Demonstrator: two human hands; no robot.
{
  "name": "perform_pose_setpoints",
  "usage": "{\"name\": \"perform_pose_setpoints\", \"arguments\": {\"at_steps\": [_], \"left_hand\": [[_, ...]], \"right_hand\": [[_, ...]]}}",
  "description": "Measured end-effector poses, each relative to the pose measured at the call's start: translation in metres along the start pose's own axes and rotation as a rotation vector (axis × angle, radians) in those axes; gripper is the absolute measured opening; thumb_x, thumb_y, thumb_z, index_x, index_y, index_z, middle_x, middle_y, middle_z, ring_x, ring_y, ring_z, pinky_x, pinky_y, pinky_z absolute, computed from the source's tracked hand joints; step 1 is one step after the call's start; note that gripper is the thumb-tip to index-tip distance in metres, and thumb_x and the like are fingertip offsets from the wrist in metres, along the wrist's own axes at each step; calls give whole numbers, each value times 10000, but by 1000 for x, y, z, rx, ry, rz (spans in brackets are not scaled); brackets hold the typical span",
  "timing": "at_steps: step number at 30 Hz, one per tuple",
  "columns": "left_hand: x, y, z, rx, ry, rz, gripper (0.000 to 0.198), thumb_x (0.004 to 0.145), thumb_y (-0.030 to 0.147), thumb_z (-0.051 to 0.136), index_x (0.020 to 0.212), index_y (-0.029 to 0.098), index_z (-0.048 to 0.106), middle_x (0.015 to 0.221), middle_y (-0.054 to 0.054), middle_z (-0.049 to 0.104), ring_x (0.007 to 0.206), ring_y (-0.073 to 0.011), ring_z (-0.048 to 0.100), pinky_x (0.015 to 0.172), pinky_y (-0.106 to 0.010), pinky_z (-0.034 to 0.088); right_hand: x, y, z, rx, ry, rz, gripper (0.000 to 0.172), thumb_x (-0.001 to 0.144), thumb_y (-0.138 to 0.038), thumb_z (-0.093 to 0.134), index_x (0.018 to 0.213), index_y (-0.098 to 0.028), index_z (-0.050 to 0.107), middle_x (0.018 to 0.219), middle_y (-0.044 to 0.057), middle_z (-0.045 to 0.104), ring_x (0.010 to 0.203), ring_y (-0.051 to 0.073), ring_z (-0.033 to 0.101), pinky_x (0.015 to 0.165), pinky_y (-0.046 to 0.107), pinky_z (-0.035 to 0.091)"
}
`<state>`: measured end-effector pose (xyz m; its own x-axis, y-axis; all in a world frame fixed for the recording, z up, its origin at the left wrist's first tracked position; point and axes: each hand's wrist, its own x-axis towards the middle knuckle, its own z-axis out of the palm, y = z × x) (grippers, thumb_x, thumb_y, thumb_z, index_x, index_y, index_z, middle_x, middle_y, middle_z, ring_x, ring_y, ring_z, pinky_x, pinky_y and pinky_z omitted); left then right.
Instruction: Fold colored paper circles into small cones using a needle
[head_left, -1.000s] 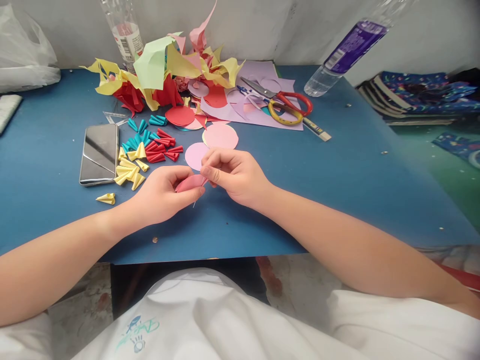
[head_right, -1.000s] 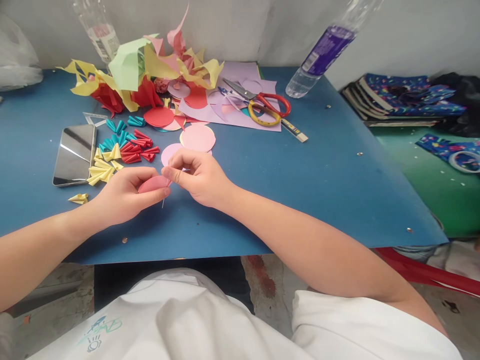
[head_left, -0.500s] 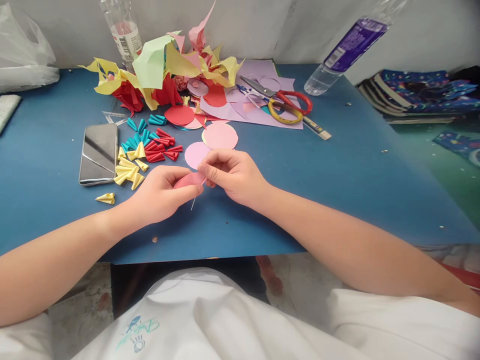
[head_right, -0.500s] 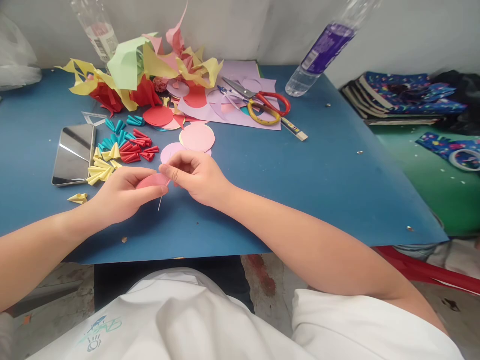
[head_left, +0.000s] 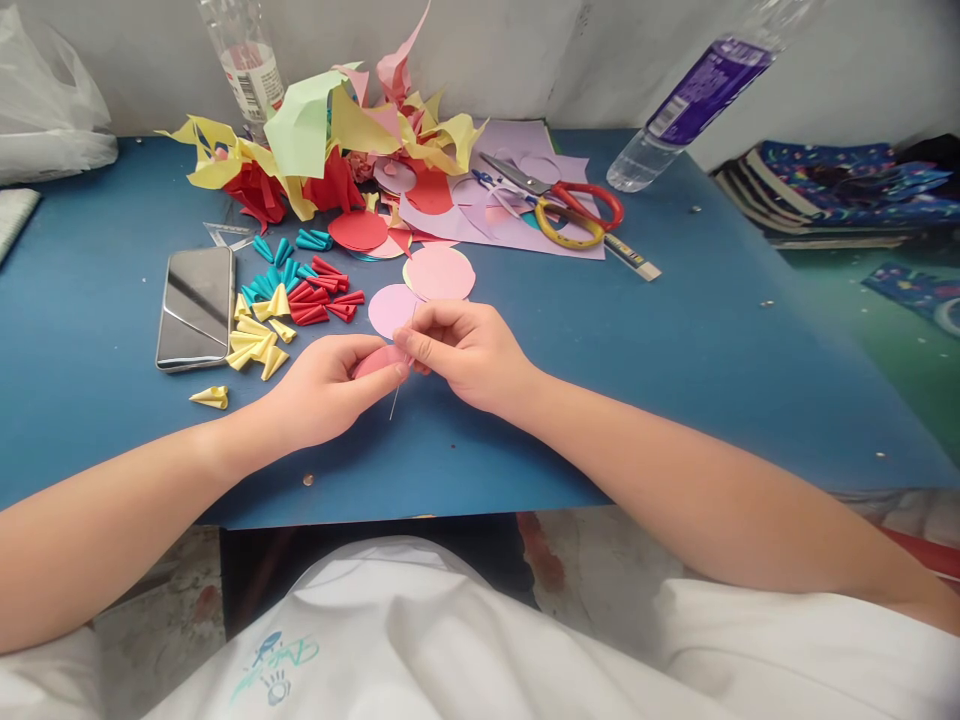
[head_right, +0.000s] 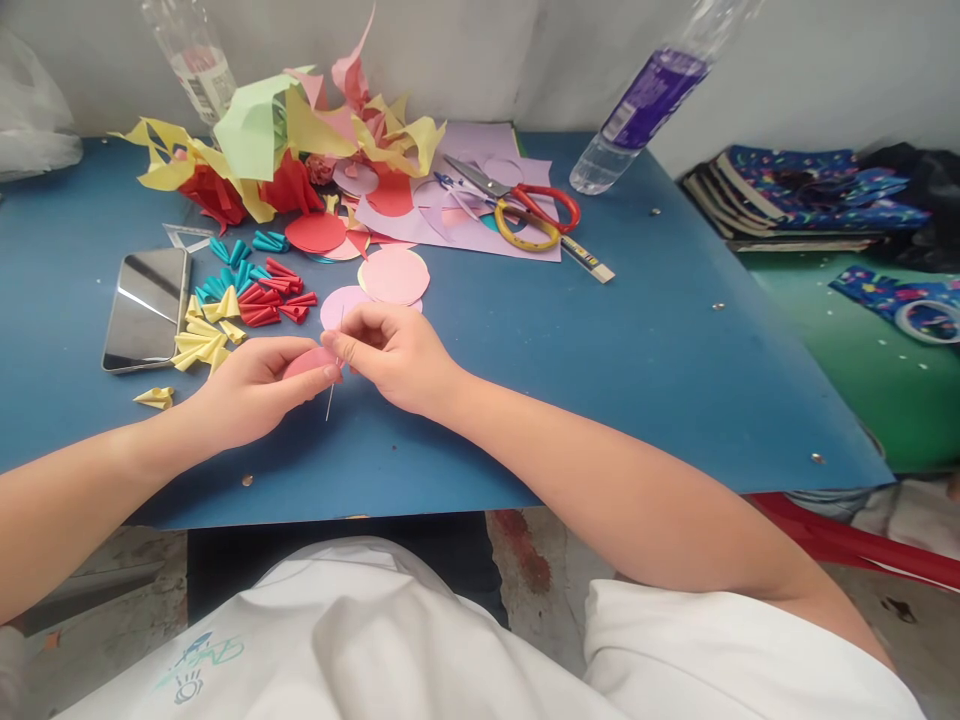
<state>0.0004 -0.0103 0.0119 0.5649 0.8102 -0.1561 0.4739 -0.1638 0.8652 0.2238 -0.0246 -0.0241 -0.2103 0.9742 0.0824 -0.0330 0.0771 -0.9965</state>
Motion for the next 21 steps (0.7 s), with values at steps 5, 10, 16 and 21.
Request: {"name": "perform_pose_setpoints", "arguments": {"at_steps": [5, 10, 16, 21], "left_hand": [[0, -2, 1, 31, -22, -2, 455, 1034, 585, 712, 778, 229, 592, 732, 39, 492, 711, -149, 425, 641, -307, 353], [0, -3, 1, 103, -46, 78, 447, 1049, 499, 676, 740, 249, 472, 727, 51, 401, 698, -136, 347, 632, -318, 297], [-3, -3, 4, 260, -128, 273, 418, 1080, 372, 628, 736, 258, 420, 689, 34, 478, 669, -154, 420, 672, -337, 360], [-3, -5, 4, 275, -164, 322, 420, 1107, 358, 646, 741, 262, 464, 721, 14, 531, 667, -174, 507, 683, -339, 407]], "right_hand": [[0, 1, 1, -26, -18, -4, 624, 850, -793, 1091, 831, -268, 753, 775, 13, 753, 734, 208, 671, 733, 390, 640], [-1, 4, 0, -43, -32, -5, 609, 885, -761, 1075, 834, -249, 751, 785, 7, 764, 761, 201, 687, 747, 366, 598], [-2, 3, -2, -136, -105, 18, 540, 930, -689, 1031, 831, -240, 747, 807, 20, 741, 765, 212, 628, 724, 388, 533], [-3, 3, -4, -180, -174, 10, 459, 970, -617, 969, 835, -253, 724, 807, 25, 717, 720, 206, 590, 679, 401, 485]]}}
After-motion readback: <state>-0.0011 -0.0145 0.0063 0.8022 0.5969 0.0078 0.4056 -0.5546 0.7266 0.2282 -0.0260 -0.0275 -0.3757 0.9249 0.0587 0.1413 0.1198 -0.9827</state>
